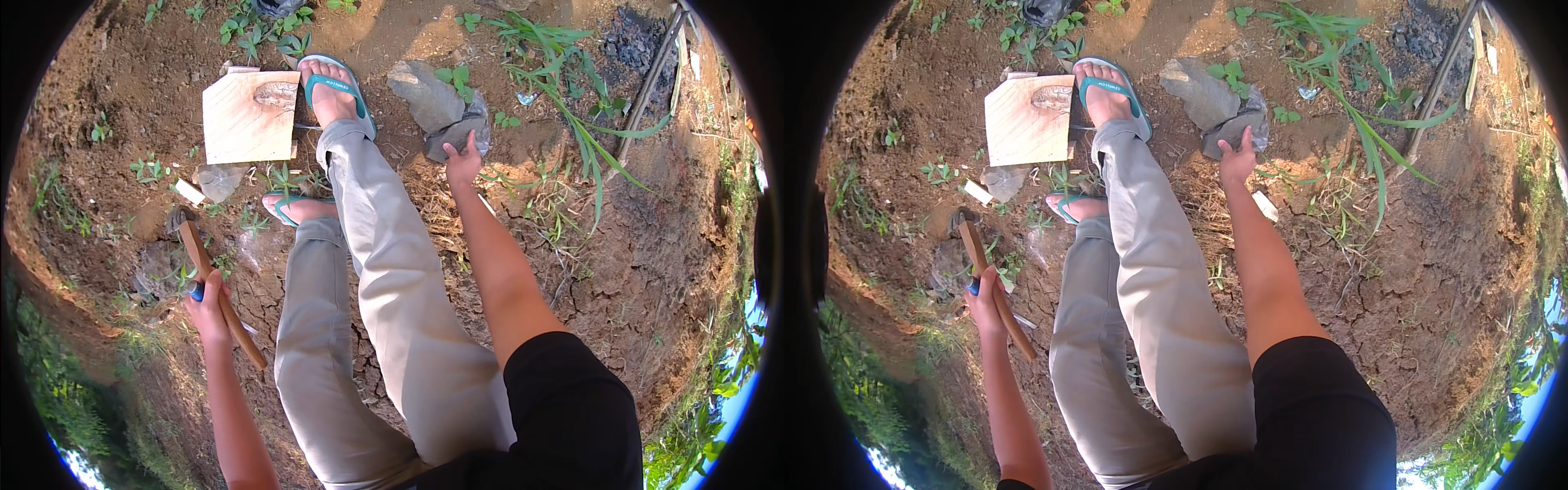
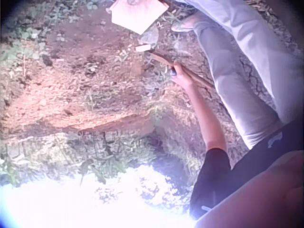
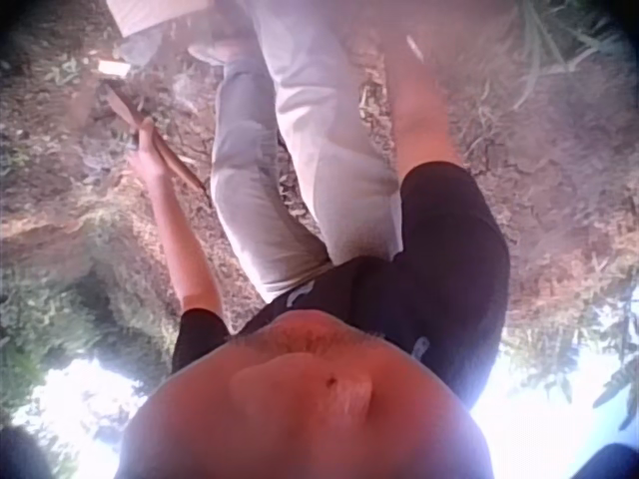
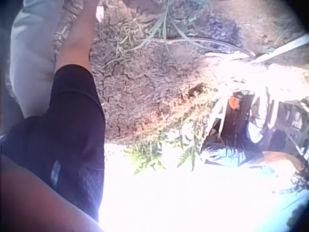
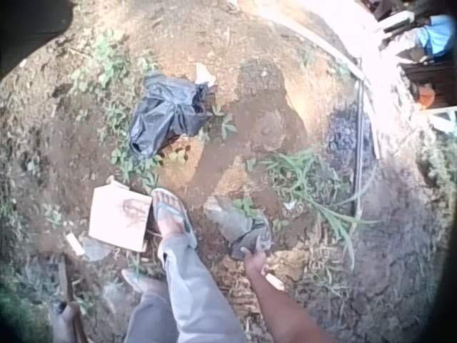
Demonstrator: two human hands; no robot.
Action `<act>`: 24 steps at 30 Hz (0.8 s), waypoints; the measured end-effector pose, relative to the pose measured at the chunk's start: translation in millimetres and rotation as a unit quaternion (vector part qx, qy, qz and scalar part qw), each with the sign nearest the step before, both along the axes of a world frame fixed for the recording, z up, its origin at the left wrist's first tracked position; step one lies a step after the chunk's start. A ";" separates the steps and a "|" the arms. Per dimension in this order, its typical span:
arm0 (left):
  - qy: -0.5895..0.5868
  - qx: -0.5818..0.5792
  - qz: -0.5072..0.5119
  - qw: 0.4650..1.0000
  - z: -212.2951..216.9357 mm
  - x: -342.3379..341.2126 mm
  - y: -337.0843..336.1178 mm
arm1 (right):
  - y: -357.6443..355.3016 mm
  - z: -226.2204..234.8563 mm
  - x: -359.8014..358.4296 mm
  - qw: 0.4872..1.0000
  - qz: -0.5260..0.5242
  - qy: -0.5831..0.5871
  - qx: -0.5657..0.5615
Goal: The person uses a hammer and a chisel to shape a piece of wood while sitting on the ground, then walks to pick up stones and returns to the work area.
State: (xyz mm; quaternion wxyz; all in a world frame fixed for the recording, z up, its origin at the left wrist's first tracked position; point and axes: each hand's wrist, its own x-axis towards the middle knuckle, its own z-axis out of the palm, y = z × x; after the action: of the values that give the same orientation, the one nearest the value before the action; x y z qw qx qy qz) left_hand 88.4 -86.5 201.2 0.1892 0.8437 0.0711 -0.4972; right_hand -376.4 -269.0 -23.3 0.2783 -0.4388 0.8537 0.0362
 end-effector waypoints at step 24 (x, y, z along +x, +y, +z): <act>0.021 -0.037 0.073 0.996 4.8 11.1 22.1 | -10.8 -18.2 -72.7 0.987 -0.115 -0.112 0.017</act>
State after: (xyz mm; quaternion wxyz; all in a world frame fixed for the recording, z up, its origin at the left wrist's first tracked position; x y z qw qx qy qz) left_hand 99.5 -64.3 206.0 0.2542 0.8181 0.1177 -0.5022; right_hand -449.1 -279.8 -41.5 0.3816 -0.3338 0.8614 -0.0307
